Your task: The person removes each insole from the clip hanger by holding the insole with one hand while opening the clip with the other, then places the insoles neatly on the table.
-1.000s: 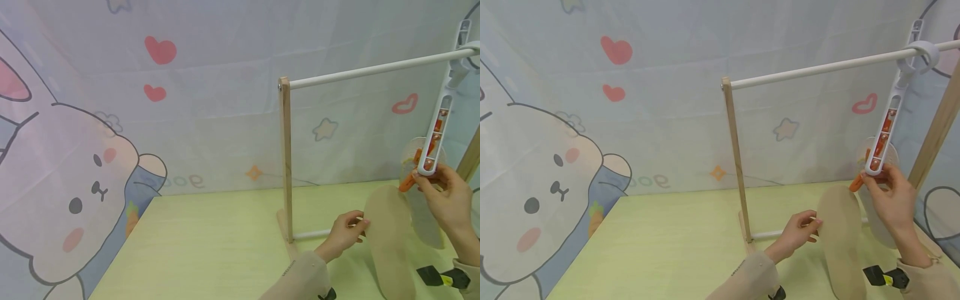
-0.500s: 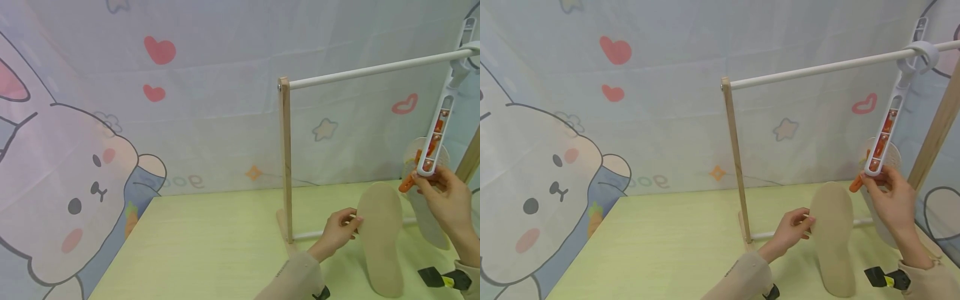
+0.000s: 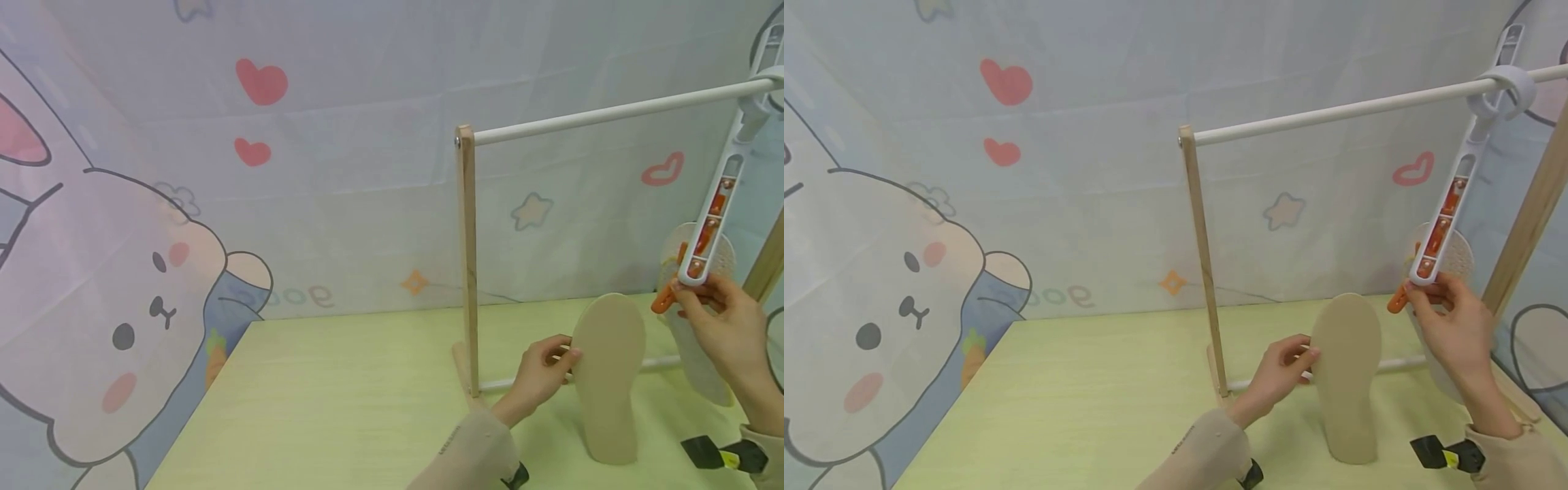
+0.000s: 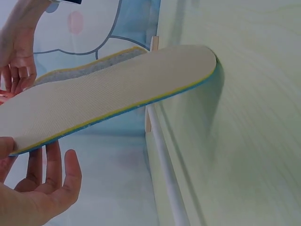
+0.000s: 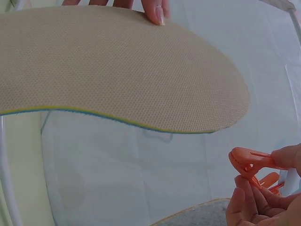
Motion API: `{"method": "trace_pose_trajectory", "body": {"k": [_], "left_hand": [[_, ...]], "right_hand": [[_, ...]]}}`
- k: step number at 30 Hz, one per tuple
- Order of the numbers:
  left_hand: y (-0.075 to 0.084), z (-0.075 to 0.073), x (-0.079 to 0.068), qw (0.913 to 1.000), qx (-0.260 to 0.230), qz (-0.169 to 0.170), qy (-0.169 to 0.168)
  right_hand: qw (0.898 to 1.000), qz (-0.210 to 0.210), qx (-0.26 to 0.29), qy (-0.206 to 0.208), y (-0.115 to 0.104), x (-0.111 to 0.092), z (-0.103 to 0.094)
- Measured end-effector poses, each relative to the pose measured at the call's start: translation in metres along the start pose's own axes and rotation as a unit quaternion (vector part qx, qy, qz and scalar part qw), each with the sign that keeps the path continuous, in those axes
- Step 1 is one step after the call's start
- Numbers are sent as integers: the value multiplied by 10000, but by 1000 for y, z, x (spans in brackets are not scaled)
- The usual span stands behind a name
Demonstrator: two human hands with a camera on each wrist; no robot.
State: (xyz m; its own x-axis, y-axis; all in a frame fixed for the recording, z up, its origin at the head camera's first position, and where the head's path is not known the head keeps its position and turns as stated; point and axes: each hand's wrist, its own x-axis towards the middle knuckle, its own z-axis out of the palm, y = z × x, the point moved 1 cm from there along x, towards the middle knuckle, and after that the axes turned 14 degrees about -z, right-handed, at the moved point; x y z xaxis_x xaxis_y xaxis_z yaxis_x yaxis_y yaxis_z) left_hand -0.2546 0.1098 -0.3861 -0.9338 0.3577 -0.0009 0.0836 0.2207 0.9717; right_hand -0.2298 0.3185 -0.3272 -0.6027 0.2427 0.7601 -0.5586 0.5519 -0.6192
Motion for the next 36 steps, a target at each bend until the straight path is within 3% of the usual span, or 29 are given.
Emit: {"method": "trace_pose_trajectory", "body": {"k": [11, 20, 30, 36], "left_hand": [[7, -14, -9, 9992, 166, 364, -50], [8, -24, -13, 9955, 595, 741, 27], [13, -34, -25, 9890, 997, 1082, 151], [10, -42, -30, 9908, 729, 1119, 205]], "right_hand": [[9999, 13, 0, -125, -1, -1, 0], [9998, 98, -68, 174, 42, -2, -2], [9995, -102, -288, -75, -8, -3, 3], [9993, -103, -366, -44, -12, -4, 3]]}}
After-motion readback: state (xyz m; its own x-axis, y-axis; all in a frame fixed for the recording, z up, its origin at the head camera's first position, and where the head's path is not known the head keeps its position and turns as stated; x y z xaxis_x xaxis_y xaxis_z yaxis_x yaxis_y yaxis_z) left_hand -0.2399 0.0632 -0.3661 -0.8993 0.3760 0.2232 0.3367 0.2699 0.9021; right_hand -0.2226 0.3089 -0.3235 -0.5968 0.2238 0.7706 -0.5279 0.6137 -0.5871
